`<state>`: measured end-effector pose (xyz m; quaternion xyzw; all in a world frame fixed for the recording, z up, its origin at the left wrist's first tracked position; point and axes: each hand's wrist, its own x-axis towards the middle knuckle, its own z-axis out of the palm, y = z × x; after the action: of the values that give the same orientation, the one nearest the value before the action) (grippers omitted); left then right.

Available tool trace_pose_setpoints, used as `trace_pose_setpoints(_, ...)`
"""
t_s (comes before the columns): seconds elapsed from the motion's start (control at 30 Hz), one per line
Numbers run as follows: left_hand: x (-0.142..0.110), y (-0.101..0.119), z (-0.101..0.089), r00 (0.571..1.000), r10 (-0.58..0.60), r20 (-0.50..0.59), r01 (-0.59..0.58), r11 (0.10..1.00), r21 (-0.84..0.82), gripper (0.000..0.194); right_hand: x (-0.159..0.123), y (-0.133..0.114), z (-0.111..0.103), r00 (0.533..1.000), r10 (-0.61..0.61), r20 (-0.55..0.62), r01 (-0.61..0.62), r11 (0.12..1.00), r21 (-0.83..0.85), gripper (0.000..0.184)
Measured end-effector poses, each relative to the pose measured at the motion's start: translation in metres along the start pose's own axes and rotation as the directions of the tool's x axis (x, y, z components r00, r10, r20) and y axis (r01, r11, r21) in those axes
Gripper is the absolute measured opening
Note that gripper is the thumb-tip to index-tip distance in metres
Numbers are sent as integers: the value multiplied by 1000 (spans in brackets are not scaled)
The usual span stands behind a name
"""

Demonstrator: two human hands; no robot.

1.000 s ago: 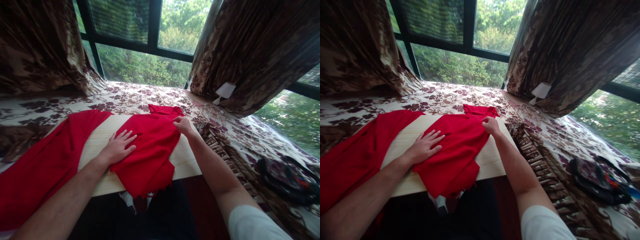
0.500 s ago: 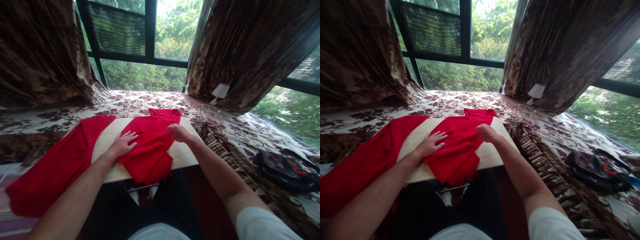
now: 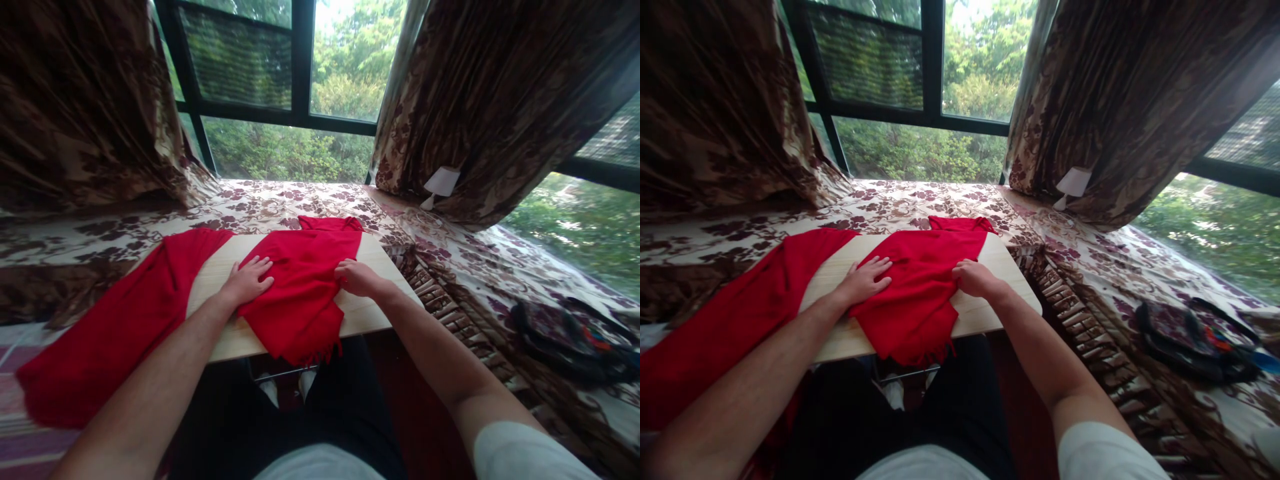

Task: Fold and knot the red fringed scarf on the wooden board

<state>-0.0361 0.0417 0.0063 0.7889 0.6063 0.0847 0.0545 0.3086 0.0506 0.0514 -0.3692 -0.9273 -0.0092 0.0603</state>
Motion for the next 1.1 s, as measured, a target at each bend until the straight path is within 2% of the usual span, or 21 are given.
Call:
trace_pose_setpoints(0.27, 2, -3, 2, 1000, 5, 6, -5, 1000, 27, 60, -9, 1, -14, 976, 104, 194, -100, 995, -30, 13)
trace_pose_setpoints(0.47, -1, 6, -8, 998, 20, -53, -17, 998, 55, 52, -8, 1, -20, 964, 134, 230, -141, 990, 15, 17)
trace_pose_setpoints(0.53, 3, 12, -15, 992, 34, -122, -29, 998, 47, 46, 3, -3, -20, 976, 136, 169, -149, 987, 63, 20)
trace_pose_setpoints(0.6, 12, 21, -20, 981, 52, -189, -54, 999, -4, 43, 19, -8, -17, 987, 156, 37, -159, 982, 106, 24)
trace_pose_setpoints(0.67, 23, 29, -21, 973, 99, -207, -118, 990, -79, 46, 39, -13, -10, 980, 183, -80, -168, 972, 162, 31)
trace_pose_setpoints(0.77, 41, 38, -16, 972, 192, -137, -211, 967, -140, 50, 69, -14, 3, 979, 165, -122, -133, 963, 236, 40)
trace_pose_setpoints(0.87, 54, 42, -9, 971, 238, 25, -235, 968, -88, 50, 90, -10, 13, 997, 52, -58, -37, 972, 232, 42)
trace_pose_setpoints(0.97, 57, 42, -6, 973, 175, 149, -174, 985, -21, 54, 98, -4, 16, 997, -64, 39, 54, 972, 227, 36)
trace_pose_setpoints(1.03, 56, 42, -4, 982, 115, 148, -117, 993, 7, 60, 96, -2, 14, 995, -44, 94, 23, 977, 214, 37)
trace_pose_setpoints(1.1, 55, 42, -3, 989, 64, 132, -68, 997, 27, 69, 92, -1, 9, 990, 31, 135, -55, 982, 183, 44)
